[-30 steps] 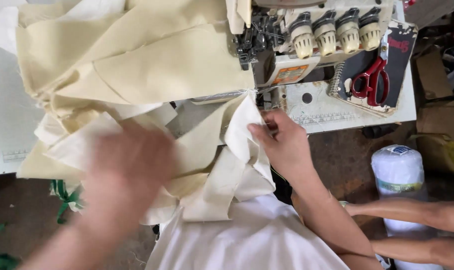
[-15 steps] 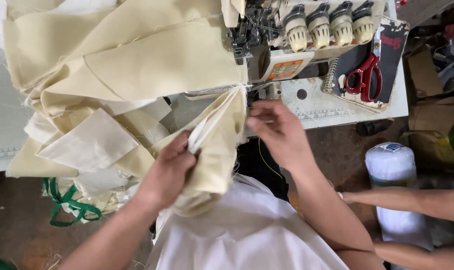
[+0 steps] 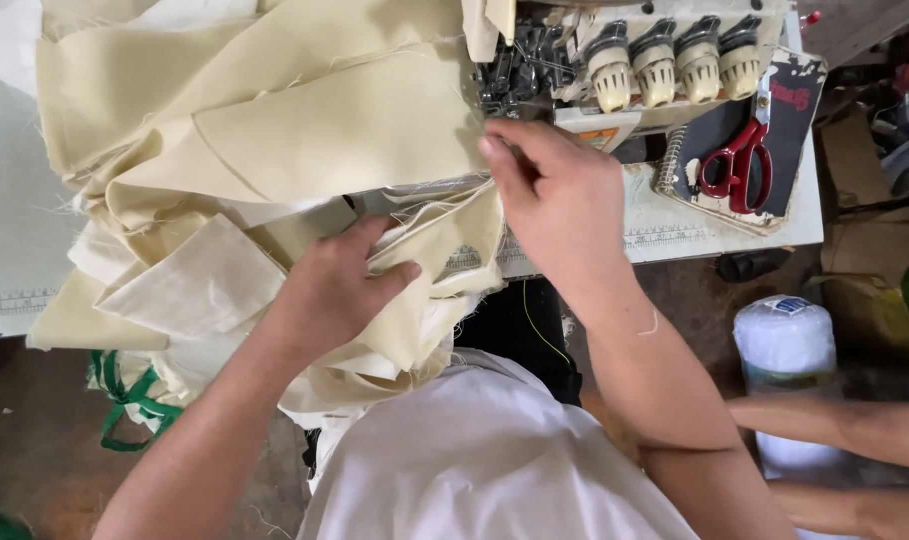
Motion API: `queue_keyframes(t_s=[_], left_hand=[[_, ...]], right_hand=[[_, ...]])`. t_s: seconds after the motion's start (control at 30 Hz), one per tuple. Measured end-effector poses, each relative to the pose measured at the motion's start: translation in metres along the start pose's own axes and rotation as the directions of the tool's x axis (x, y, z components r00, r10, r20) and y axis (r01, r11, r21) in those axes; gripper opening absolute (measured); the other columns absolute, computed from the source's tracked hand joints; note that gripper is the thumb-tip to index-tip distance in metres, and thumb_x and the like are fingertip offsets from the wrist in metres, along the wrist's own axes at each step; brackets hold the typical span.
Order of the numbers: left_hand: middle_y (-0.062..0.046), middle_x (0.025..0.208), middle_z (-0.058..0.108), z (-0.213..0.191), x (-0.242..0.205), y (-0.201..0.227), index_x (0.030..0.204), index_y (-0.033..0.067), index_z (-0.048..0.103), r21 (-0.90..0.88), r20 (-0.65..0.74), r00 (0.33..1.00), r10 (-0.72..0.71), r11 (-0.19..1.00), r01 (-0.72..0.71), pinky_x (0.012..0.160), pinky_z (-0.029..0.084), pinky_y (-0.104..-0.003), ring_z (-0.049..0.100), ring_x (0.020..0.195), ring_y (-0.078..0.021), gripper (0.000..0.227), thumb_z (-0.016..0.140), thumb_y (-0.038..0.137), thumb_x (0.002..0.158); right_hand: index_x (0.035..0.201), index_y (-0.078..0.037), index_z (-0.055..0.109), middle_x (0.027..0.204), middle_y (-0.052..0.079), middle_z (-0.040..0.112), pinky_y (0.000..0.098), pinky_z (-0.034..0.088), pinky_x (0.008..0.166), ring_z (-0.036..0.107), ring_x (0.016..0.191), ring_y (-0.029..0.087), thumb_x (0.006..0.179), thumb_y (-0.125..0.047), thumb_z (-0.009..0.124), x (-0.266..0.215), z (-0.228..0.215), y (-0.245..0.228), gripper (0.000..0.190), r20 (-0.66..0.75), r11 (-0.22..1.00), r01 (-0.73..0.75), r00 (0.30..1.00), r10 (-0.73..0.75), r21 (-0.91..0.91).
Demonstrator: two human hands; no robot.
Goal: Overlocking the edges of fabric pieces using an industrial sewing machine and trimming excess with scissors.
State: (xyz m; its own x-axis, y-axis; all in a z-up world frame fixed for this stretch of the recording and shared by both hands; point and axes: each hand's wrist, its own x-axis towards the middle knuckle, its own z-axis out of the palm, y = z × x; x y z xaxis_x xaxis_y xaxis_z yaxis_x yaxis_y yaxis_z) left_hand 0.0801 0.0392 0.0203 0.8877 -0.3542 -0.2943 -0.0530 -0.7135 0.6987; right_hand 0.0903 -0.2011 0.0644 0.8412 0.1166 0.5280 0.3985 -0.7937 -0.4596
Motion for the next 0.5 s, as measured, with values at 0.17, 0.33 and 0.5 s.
queue_keyframes(t_s=[0.17, 0.33, 0.5], left_hand=[[-0.012, 0.103, 0.080, 0.010, -0.003, -0.007, 0.129, 0.0066, 0.065, 0.090, -0.130, 0.985, 0.110, 0.991, -0.099, 0.071, 0.054, -0.053, 0.073, 0.092, -0.0400, 0.058, 0.069, 0.053, 0.094], [-0.009, 0.099, 0.079, 0.002, -0.002, 0.002, 0.134, 0.0153, 0.061, 0.170, -0.051, 0.997, -0.053, 0.984, 0.061, 0.070, 0.053, -0.058, 0.070, 0.094, -0.0411, 0.057, 0.059, 0.057, 0.096], [-0.009, 0.115, 0.077, -0.003, 0.003, 0.005, 0.146, 0.0183, 0.055, 0.204, 0.016, 0.988, -0.151, 0.968, 0.145, 0.081, 0.055, -0.060, 0.069, 0.108, -0.0413, 0.065, 0.056, 0.061, 0.096]], right_hand=[[0.143, -0.016, 0.066, 0.095, 0.006, 0.079, 0.0493, 0.053, 0.050, 0.070, 0.062, 0.033, 0.109, -0.032, 0.058, 0.037, 0.023, -0.020, 0.038, 0.189, 0.944, -0.136, 0.962, 0.199, -0.300], [0.123, -0.011, 0.066, 0.079, 0.018, 0.075, 0.0618, 0.056, 0.057, 0.073, 0.073, 0.049, 0.108, -0.028, 0.058, 0.064, 0.028, -0.039, 0.024, 0.337, 0.852, -0.234, 0.844, 0.417, -0.469], [0.097, -0.013, 0.067, 0.076, 0.003, 0.071, 0.0457, 0.060, 0.062, 0.071, 0.068, 0.025, 0.105, -0.007, 0.054, 0.061, 0.016, -0.039, 0.017, 0.397, 0.885, -0.314, 0.805, 0.440, -0.343]])
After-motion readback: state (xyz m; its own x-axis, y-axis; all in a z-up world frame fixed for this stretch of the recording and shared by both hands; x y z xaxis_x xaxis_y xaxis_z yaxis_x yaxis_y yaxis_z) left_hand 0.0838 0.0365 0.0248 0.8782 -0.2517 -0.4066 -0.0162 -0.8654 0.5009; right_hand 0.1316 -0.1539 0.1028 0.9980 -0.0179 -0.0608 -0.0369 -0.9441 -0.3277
